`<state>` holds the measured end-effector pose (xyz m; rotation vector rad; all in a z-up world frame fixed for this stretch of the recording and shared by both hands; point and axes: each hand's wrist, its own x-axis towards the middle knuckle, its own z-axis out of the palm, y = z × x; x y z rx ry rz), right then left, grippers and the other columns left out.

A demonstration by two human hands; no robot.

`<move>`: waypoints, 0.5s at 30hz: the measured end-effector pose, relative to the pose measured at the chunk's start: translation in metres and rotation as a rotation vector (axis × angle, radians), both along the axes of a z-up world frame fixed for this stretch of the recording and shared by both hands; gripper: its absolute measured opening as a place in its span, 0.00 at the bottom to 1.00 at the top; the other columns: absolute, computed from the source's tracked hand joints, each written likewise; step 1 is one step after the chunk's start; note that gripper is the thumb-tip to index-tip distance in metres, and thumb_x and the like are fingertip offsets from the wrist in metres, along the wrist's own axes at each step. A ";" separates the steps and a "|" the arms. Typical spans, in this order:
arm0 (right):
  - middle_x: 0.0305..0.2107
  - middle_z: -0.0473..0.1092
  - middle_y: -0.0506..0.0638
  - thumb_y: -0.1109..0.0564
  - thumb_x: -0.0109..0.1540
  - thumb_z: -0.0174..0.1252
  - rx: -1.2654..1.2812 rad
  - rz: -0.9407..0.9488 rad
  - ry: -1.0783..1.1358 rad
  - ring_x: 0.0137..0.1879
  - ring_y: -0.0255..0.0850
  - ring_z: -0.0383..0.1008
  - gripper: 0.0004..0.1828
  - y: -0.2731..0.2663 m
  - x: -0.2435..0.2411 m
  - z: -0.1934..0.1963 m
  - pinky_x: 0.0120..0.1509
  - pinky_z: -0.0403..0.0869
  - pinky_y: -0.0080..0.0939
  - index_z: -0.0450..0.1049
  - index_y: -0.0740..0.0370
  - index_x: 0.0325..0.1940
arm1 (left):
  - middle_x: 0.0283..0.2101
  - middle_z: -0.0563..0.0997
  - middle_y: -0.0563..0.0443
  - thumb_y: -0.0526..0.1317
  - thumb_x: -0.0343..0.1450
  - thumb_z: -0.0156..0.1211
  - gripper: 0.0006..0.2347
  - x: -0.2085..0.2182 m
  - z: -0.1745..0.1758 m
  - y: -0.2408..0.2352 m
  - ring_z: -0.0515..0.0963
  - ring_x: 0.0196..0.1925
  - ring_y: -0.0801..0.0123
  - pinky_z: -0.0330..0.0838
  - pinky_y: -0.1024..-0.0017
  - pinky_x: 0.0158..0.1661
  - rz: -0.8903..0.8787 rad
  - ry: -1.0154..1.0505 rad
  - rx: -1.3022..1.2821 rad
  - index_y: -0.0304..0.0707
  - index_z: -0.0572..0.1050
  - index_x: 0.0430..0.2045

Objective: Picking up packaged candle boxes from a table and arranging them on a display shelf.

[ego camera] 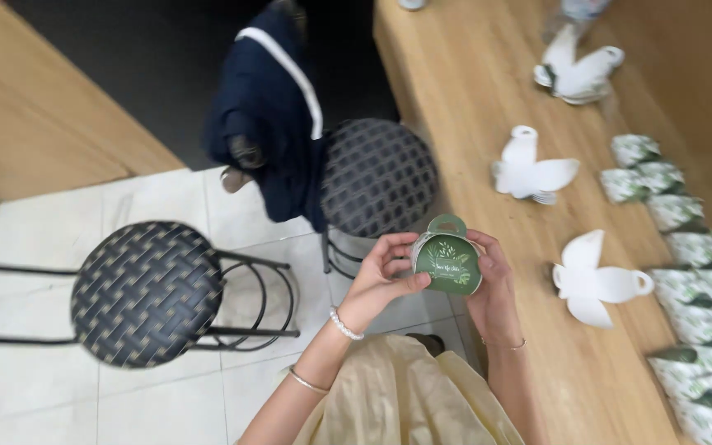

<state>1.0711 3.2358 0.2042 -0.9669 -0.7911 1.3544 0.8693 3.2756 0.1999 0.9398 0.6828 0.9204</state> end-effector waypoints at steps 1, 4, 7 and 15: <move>0.57 0.69 0.55 0.36 0.63 0.56 -0.003 0.053 -0.001 0.62 0.42 0.72 0.38 0.005 -0.023 -0.004 0.63 0.73 0.46 0.60 0.64 0.68 | 0.54 0.75 0.47 0.34 0.64 0.74 0.31 -0.025 0.001 -0.005 0.76 0.55 0.69 0.77 0.71 0.52 0.053 -0.001 -0.003 0.32 0.65 0.61; 0.57 0.69 0.53 0.40 0.64 0.56 -0.004 0.156 0.033 0.62 0.41 0.71 0.35 0.018 -0.092 -0.014 0.63 0.72 0.44 0.62 0.66 0.67 | 0.54 0.75 0.47 0.33 0.63 0.73 0.30 -0.097 -0.001 -0.023 0.77 0.54 0.69 0.78 0.70 0.51 0.200 0.010 -0.032 0.31 0.65 0.60; 0.55 0.70 0.52 0.43 0.65 0.54 -0.098 0.297 0.043 0.59 0.39 0.72 0.32 0.032 -0.159 -0.018 0.60 0.73 0.43 0.63 0.63 0.67 | 0.53 0.75 0.45 0.36 0.63 0.74 0.31 -0.161 -0.005 -0.040 0.77 0.53 0.67 0.78 0.68 0.49 0.359 0.016 -0.052 0.31 0.66 0.60; 0.53 0.72 0.48 0.44 0.68 0.52 -0.169 0.716 0.066 0.56 0.36 0.71 0.26 0.068 -0.303 -0.025 0.56 0.70 0.38 0.67 0.62 0.64 | 0.49 0.76 0.51 0.44 0.63 0.75 0.32 -0.277 -0.004 -0.088 0.77 0.49 0.73 0.75 0.73 0.51 0.756 0.158 -0.041 0.34 0.66 0.60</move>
